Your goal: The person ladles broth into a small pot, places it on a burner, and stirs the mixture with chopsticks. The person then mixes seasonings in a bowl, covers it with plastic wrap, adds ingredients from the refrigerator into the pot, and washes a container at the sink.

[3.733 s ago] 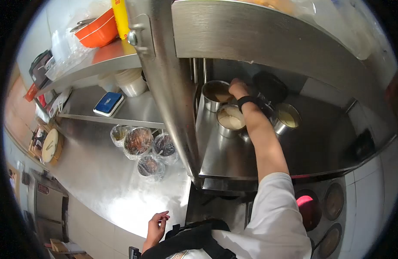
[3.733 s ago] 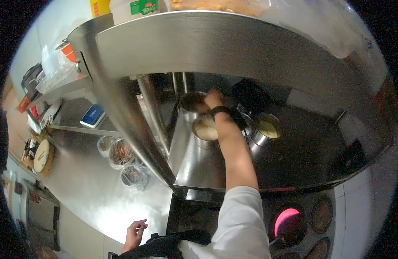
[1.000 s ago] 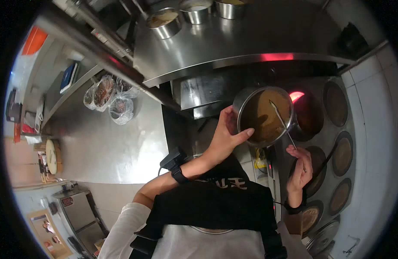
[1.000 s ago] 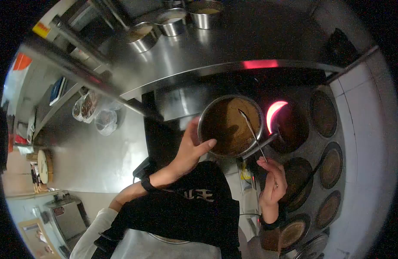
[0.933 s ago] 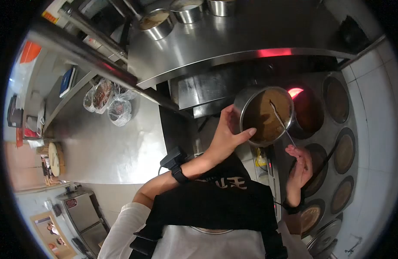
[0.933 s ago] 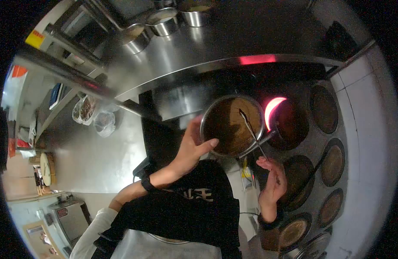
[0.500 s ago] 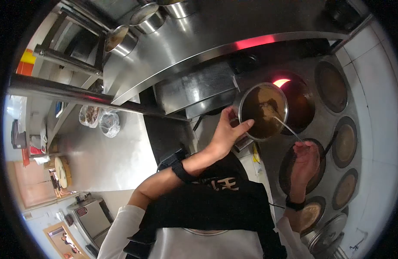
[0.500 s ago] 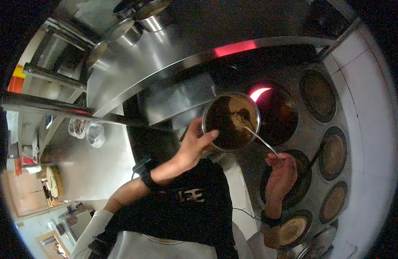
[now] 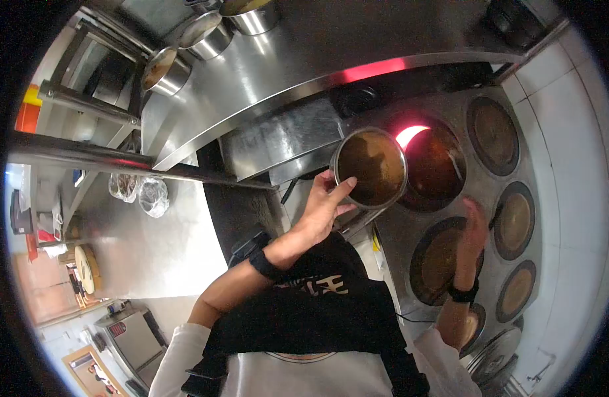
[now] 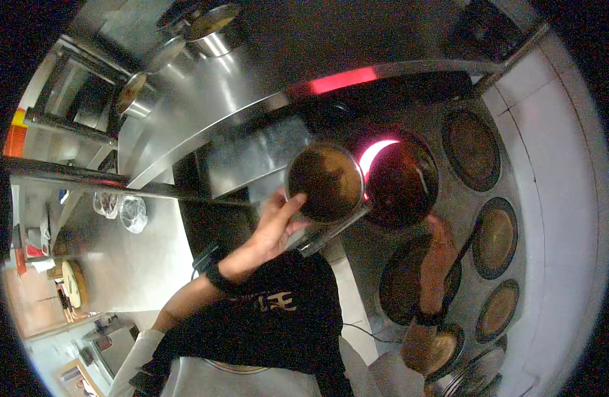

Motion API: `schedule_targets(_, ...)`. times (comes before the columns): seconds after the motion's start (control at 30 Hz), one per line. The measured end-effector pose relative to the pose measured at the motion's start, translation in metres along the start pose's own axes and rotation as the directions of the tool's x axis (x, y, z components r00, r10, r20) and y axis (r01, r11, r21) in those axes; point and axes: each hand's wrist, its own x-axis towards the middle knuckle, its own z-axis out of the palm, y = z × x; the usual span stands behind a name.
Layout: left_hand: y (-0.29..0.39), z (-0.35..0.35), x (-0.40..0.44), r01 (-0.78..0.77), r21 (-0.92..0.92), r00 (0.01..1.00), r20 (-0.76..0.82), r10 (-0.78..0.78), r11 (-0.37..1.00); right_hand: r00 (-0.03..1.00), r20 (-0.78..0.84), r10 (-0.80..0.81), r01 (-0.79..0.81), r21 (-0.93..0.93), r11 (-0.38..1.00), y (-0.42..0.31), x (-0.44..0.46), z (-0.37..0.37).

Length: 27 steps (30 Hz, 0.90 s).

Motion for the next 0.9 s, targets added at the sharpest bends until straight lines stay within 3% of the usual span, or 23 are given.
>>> schedule_targets(0.03, 0.002, -0.003, -0.002, -0.008, -0.006, 1.000, -0.004, 0.008, 1.000, 1.000, 0.005, -0.010, 0.010, 0.002, 1.000, -0.005, 0.004, -0.003)
schedule_targets(0.13, 0.018, -0.004, -0.015, -0.019, 0.009, 0.999, -0.028, 0.020, 1.000, 0.973, -0.208, -0.101, 0.133, 0.149, 0.980, -0.036, 0.023, -0.029)
schedule_targets(0.2, 0.038, -0.003, -0.031, 0.016, -0.039, 0.996, 0.092, -0.012, 0.999, 0.884, -0.353, -0.306, 0.261, -0.170, 0.950, -0.065, 0.044, -0.046)
schedule_targets(0.23, 0.037, -0.006, -0.037, -0.004, -0.037, 0.999, 0.045, 0.005, 0.999, 0.872, -0.356, -0.337, 0.299, -0.159, 0.941, -0.083, 0.049, -0.050)
schedule_targets(0.27, 0.043, -0.006, -0.046, -0.023, -0.027, 0.997, 0.075, 0.025, 0.999, 0.977, -0.180, -0.115, 0.092, -0.134, 0.987, -0.101, 0.051, -0.054)
schedule_targets(0.3, 0.052, -0.008, -0.054, -0.052, -0.017, 0.993, 0.103, 0.054, 0.998, 0.994, 0.008, 0.110, -0.108, -0.153, 0.982, -0.119, 0.057, -0.051)
schedule_targets(0.33, 0.062, -0.009, -0.064, -0.078, -0.038, 0.987, 0.137, 0.083, 0.996, 0.972, 0.124, -0.198, 0.213, -0.122, 0.969, -0.134, 0.061, -0.031)
schedule_targets(0.37, 0.070, -0.013, -0.074, -0.101, -0.055, 0.979, 0.172, 0.109, 0.993, 0.927, 0.359, -0.111, 0.139, -0.053, 0.989, -0.162, 0.064, -0.018)
schedule_targets(0.4, 0.076, -0.020, -0.083, -0.112, -0.047, 0.983, 0.140, 0.118, 0.993, 0.814, 0.581, -0.029, 0.050, -0.021, 0.999, -0.193, 0.062, -0.006)
schedule_targets(0.5, 0.091, -0.049, -0.107, -0.200, -0.080, 0.964, 0.162, 0.211, 0.976, 0.650, 0.730, -0.210, 0.237, 0.068, 0.969, -0.247, 0.041, 0.032)
schedule_targets(0.57, 0.110, -0.068, -0.133, -0.237, -0.073, 0.960, 0.136, 0.245, 0.969, 0.595, 0.793, -0.134, 0.276, -0.045, 0.960, -0.294, 0.030, 0.048)
schedule_targets(0.6, 0.118, -0.079, -0.144, -0.246, -0.049, 0.961, 0.121, 0.250, 0.968, 0.585, 0.793, -0.169, 0.159, 0.092, 0.983, -0.297, 0.025, 0.065)
schedule_targets(0.7, 0.135, -0.117, -0.165, -0.353, -0.235, 0.900, 0.179, 0.397, 0.906, 0.562, 0.801, -0.206, 0.148, 0.148, 0.978, -0.347, 0.026, 0.095)
schedule_targets(0.73, 0.137, -0.132, -0.170, -0.356, -0.317, 0.900, 0.136, 0.413, 0.879, 0.625, 0.760, -0.178, 0.054, 0.184, 0.981, -0.371, 0.026, 0.110)
schedule_targets(0.77, 0.144, -0.147, -0.181, -0.365, -0.319, 0.894, 0.143, 0.425, 0.875, 0.606, 0.793, -0.070, 0.012, 0.079, 0.997, -0.391, 0.041, 0.112)
schedule_targets(0.9, 0.161, -0.223, -0.234, -0.405, -0.089, 0.905, 0.102, 0.413, 0.910, 0.616, 0.746, -0.254, 0.059, 0.278, 0.959, -0.464, 0.100, 0.176)
